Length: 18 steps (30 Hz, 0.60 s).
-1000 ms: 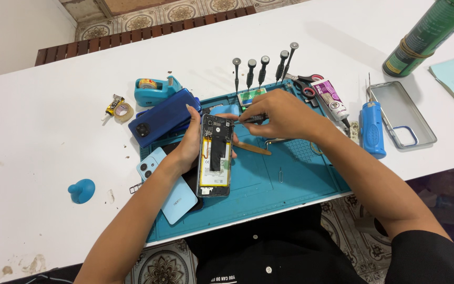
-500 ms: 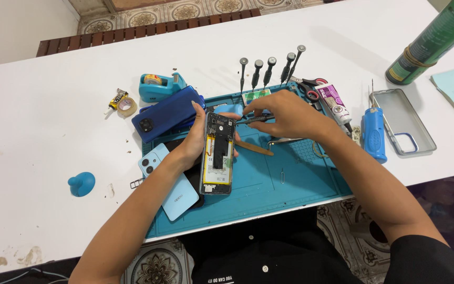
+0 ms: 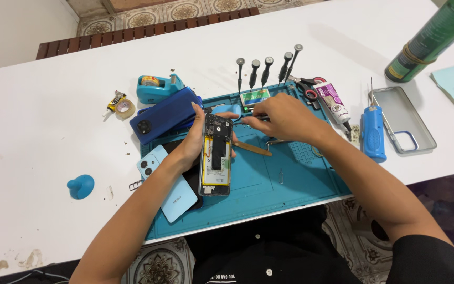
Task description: The person uses a screwdriver to remove screws from the back of a disassembled smartphone. They then use a metal spudger to carefully pry and disconnect internal ribbon cables. Finally, they use a small brush to clean dust from the phone's interior and edges.
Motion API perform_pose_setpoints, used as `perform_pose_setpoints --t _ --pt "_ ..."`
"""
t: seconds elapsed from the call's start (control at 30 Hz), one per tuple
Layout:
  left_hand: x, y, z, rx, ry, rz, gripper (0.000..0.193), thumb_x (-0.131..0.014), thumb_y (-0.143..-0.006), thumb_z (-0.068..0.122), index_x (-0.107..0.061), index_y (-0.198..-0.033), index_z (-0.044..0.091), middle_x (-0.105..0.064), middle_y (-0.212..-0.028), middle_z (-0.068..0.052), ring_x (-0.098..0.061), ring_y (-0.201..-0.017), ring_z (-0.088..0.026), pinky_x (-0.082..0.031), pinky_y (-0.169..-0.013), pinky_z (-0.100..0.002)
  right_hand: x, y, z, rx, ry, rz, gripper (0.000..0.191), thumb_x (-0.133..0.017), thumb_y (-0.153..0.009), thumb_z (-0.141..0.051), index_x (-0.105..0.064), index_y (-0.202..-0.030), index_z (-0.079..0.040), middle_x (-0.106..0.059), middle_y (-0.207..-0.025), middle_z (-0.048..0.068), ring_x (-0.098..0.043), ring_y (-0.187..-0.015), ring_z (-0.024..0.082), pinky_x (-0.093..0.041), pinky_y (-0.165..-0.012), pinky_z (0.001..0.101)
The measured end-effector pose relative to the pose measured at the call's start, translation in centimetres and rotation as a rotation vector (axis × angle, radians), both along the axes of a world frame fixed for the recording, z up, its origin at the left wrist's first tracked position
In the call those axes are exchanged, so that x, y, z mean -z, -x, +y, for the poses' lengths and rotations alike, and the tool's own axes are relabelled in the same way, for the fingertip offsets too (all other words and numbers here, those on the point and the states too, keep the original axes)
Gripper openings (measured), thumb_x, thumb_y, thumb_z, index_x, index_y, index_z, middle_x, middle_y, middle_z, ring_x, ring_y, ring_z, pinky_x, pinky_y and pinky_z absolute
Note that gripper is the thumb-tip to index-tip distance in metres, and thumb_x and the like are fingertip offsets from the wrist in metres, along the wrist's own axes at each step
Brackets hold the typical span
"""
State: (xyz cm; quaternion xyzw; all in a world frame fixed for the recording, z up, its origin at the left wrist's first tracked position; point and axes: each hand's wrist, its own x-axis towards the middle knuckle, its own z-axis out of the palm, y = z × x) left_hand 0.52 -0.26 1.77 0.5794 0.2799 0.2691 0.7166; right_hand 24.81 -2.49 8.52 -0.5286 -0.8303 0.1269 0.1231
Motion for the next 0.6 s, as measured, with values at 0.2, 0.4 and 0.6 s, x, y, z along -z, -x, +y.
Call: perform_pose_setpoints --t 0.2,0.4,0.6 --pt "-0.1 0.2 -0.1 -0.029 0.009 0.070 0.110 -0.003 -0.079 0.086 -0.050 -0.144 0.012 -0.068 -0.088 -0.010 -0.076 -0.074 -0.026 -0.067 -0.068 -0.041 -0.3 0.4 -0.4 -0.090 -0.030 0.062 0.025 -0.073 -0.083 -0.028 -0.069 -0.099 -0.009 -0.067 -0.058 0.008 -0.064 -0.050 0.029 -0.047 -0.051 0.0446" --pt "-0.1 0.2 -0.2 -0.020 0.021 0.052 0.106 -0.003 -0.081 0.085 -0.051 -0.141 0.012 -0.069 -0.089 -0.011 -0.076 -0.076 -0.026 -0.067 -0.069 -0.041 -1.2 0.7 -0.6 0.007 0.122 0.028 0.033 -0.072 -0.091 -0.036 -0.064 -0.110 -0.011 -0.058 -0.048 0.010 -0.062 -0.047 0.030 -0.043 -0.052 0.0448" --pt "-0.1 0.1 -0.2 -0.035 0.027 0.063 0.105 -0.003 -0.081 0.085 -0.052 -0.138 0.012 -0.069 -0.088 -0.011 -0.076 -0.075 -0.026 -0.068 -0.069 -0.040 -1.2 0.4 -0.7 0.054 0.164 0.013 0.044 -0.068 -0.097 -0.044 -0.055 -0.125 -0.013 -0.059 -0.053 0.013 -0.064 -0.054 0.032 -0.046 -0.056 0.0445"
